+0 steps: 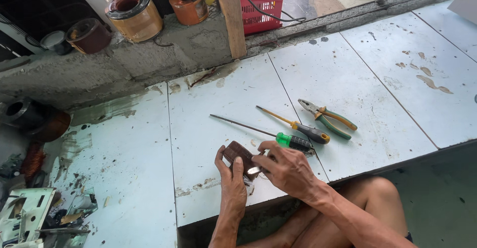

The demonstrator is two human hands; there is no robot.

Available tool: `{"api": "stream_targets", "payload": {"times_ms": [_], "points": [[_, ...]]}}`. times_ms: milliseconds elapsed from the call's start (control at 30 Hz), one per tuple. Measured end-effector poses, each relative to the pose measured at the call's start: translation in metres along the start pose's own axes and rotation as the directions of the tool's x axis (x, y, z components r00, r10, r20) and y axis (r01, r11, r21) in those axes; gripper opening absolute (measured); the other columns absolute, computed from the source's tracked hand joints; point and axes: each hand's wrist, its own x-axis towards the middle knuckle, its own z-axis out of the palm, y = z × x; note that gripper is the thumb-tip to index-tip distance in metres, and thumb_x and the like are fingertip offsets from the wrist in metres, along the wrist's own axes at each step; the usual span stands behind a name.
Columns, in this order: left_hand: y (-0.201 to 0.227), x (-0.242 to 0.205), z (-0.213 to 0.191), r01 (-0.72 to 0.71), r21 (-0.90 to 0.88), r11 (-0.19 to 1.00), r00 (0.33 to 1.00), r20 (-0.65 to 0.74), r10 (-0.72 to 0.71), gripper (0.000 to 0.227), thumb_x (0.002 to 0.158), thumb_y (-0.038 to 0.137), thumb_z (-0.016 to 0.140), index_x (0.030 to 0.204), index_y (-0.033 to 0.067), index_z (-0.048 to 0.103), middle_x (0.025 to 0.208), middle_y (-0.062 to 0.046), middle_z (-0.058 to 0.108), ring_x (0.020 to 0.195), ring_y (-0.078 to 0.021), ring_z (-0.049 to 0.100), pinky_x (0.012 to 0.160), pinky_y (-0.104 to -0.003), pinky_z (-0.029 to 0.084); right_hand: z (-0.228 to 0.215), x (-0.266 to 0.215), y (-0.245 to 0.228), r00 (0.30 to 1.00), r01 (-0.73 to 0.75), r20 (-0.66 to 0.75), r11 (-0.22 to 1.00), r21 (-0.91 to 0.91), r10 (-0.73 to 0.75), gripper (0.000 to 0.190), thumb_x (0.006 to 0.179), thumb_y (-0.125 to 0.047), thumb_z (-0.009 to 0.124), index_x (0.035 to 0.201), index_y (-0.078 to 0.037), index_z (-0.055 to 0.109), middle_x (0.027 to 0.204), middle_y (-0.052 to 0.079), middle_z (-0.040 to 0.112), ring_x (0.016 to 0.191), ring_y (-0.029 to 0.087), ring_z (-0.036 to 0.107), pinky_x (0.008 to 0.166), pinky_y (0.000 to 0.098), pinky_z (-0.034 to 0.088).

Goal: The person uses pliers to strip and cut copper wire from a cylindrical transformer coil. They repeatedly pull, twist, and cut sections of the wire, accumulating loose copper strands on the workbench.

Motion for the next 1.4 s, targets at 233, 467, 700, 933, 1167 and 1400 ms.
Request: {"api": "stream_targets", "payload": {"times_ms": [233, 467, 700, 933, 1167, 1400], "points": [[-0.019, 0.014, -0.008, -0.125, 0.059, 0.99, 0.992, 0.012, 0.125, 0.062, 0.1, 0.036, 0.045, 0.157, 0.0255, 0.025, 0.123, -0.009, 0.06, 0.106, -0.0183, 0.056, 0.089, -0.036, 0.051, -0.009, 0.018, -0.016, 0.997, 0.021, -0.067, 0.991, -0.132, -0.03, 0.009, 0.095, 0.001, 0.062, 0.089, -0.006, 0.061, 0.106, 0.006, 0.058, 0.081, 0.019, 0.064, 0.063, 0.0314, 0.054], [-0.012, 0.012, -0.007, -0.086, 0.072, 0.994, 0.996, 0.023, 0.085, 0.059, 0.103, 0.034, 0.042, 0.158, 0.0268, 0.023, 0.123, -0.008, 0.059, 0.103, -0.0188, 0.055, 0.089, -0.035, 0.048, 0.016, -0.009, 0.025, 0.829, -0.553, 0.025, 0.815, 0.173, 0.558, 0.015, 0.094, -0.016, 0.07, 0.102, -0.005, 0.063, 0.11, 0.007, 0.063, 0.068, 0.018, 0.066, 0.062, 0.0317, 0.063], [-0.007, 0.005, -0.001, -0.062, 0.029, 0.998, 0.998, 0.002, 0.062, 0.059, 0.102, 0.03, 0.043, 0.159, 0.0288, 0.025, 0.137, -0.007, 0.058, 0.118, -0.0187, 0.057, 0.104, -0.036, 0.047, -0.013, 0.003, -0.003, 0.835, -0.544, 0.186, 0.728, 0.418, 0.517, 0.044, 0.091, -0.03, 0.075, 0.131, -0.012, 0.069, 0.128, 0.004, 0.061, 0.083, 0.016, 0.07, 0.078, 0.0293, 0.065], [-0.016, 0.015, -0.007, -0.075, 0.004, 0.997, 0.997, 0.002, 0.075, 0.061, 0.102, 0.031, 0.044, 0.159, 0.0258, 0.024, 0.134, -0.011, 0.057, 0.117, -0.0208, 0.056, 0.103, -0.037, 0.048, 0.01, 0.012, 0.0, 0.788, -0.615, 0.276, 0.682, 0.395, 0.551, 0.013, 0.096, -0.025, 0.072, 0.092, -0.013, 0.072, 0.084, -0.001, 0.076, 0.072, 0.017, 0.067, 0.068, 0.0323, 0.051], [-0.01, 0.011, -0.007, -0.075, 0.049, 0.996, 0.997, 0.02, 0.075, 0.06, 0.102, 0.034, 0.043, 0.158, 0.0255, 0.024, 0.136, -0.01, 0.058, 0.12, -0.0185, 0.055, 0.105, -0.035, 0.047, 0.017, 0.02, 0.007, 0.566, -0.824, 0.513, 0.425, 0.373, 0.646, 0.024, 0.1, -0.037, 0.068, 0.091, -0.015, 0.069, 0.078, -0.004, 0.067, 0.072, 0.012, 0.056, 0.072, 0.0291, 0.048], [0.007, 0.0, 0.001, -0.026, -0.01, 1.0, 1.0, -0.017, 0.026, 0.064, 0.1, 0.032, 0.047, 0.16, 0.0257, 0.025, 0.14, -0.012, 0.055, 0.12, -0.0231, 0.056, 0.104, -0.038, 0.047, 0.005, 0.012, -0.022, 0.816, -0.55, -0.049, 0.8, 0.239, 0.576, 0.025, 0.094, -0.021, 0.074, 0.12, -0.021, 0.073, 0.116, 0.0, 0.064, 0.071, 0.018, 0.072, 0.06, 0.0413, 0.057]]}}
